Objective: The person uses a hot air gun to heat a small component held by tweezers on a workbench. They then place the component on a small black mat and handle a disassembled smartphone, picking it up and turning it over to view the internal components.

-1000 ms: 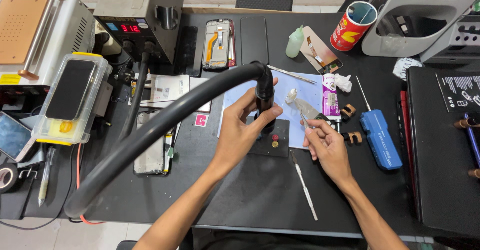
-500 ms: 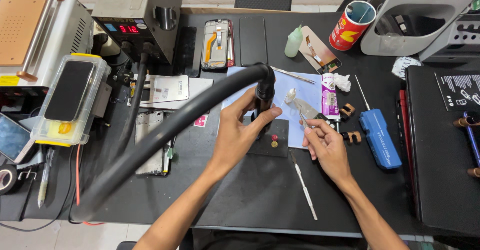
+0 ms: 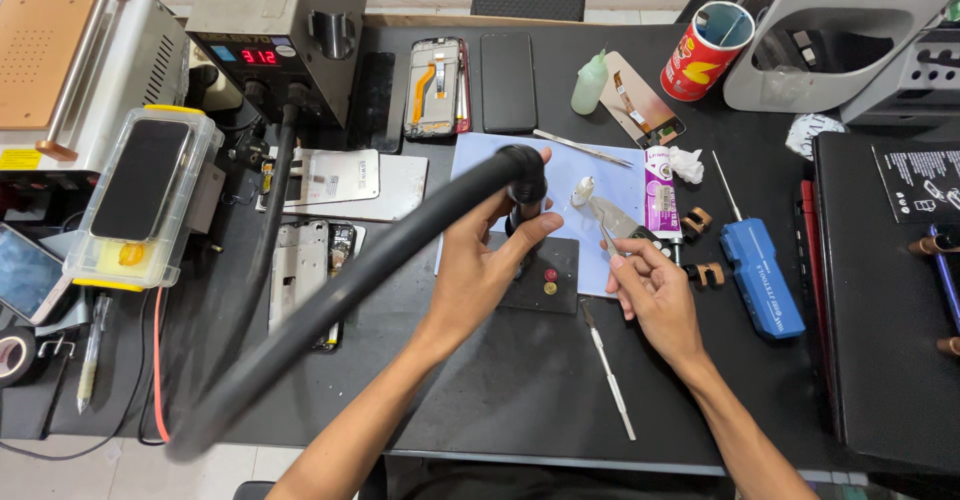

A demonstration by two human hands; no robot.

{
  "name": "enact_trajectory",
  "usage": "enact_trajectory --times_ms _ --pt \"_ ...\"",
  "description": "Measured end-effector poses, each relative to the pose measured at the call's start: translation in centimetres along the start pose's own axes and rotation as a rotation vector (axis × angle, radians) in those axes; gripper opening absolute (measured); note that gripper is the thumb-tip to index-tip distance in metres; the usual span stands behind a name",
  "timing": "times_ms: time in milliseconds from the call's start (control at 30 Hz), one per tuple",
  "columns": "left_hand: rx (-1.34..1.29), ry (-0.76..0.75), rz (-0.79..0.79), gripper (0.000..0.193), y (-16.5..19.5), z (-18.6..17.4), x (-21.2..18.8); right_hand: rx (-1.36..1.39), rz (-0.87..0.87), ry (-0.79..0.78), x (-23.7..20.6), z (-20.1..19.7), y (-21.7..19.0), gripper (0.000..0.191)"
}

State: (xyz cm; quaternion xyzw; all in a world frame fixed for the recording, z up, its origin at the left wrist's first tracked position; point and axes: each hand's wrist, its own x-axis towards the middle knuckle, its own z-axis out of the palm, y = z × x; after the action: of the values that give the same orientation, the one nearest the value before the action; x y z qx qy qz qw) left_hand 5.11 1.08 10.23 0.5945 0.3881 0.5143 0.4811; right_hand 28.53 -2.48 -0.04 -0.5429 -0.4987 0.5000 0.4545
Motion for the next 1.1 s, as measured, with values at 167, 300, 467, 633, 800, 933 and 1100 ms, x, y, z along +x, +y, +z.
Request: enact_trajectory --times_ms 167,300,467,633,800,933,1100 --pt "0.198 0.017 -0.415 0.039 0.08 0.04 -0.03 0.001 0.005 0.011 0.06 -0.06 0.07 0.032" --pt "0.052 -0.024 0.083 0.034 -0.04 -0.1 0.09 -0.004 0.008 0.011 0.07 -0.09 0.05 0.031" --pt "-0.13 -0.068 -0.027 0.058 -0.11 0.01 0.17 0.011 0.001 0.0 0.1 -0.11 0.11 0.031" --pt "-0.078 -0.024 -0.015 0.056 -0.14 -0.15 0.18 0.01 -0.001 0.001 0.14 -0.11 0.2 0.031" --pt "0.054 0.006 0.018 0.036 -0.5 -0.17 -0.12 0.001 0.005 0.009 0.06 -0.09 0.16 0.032" --pt "0.059 -0.034 0.045 0.029 -0.63 -0.16 0.0 0.004 0.005 0.004 0.07 -0.04 0.02 0.031" --pt "-0.124 -0.069 -0.014 0.057 -0.26 0.03 -0.03 0.001 0.002 0.005 0.04 -0.02 -0.18 0.031"
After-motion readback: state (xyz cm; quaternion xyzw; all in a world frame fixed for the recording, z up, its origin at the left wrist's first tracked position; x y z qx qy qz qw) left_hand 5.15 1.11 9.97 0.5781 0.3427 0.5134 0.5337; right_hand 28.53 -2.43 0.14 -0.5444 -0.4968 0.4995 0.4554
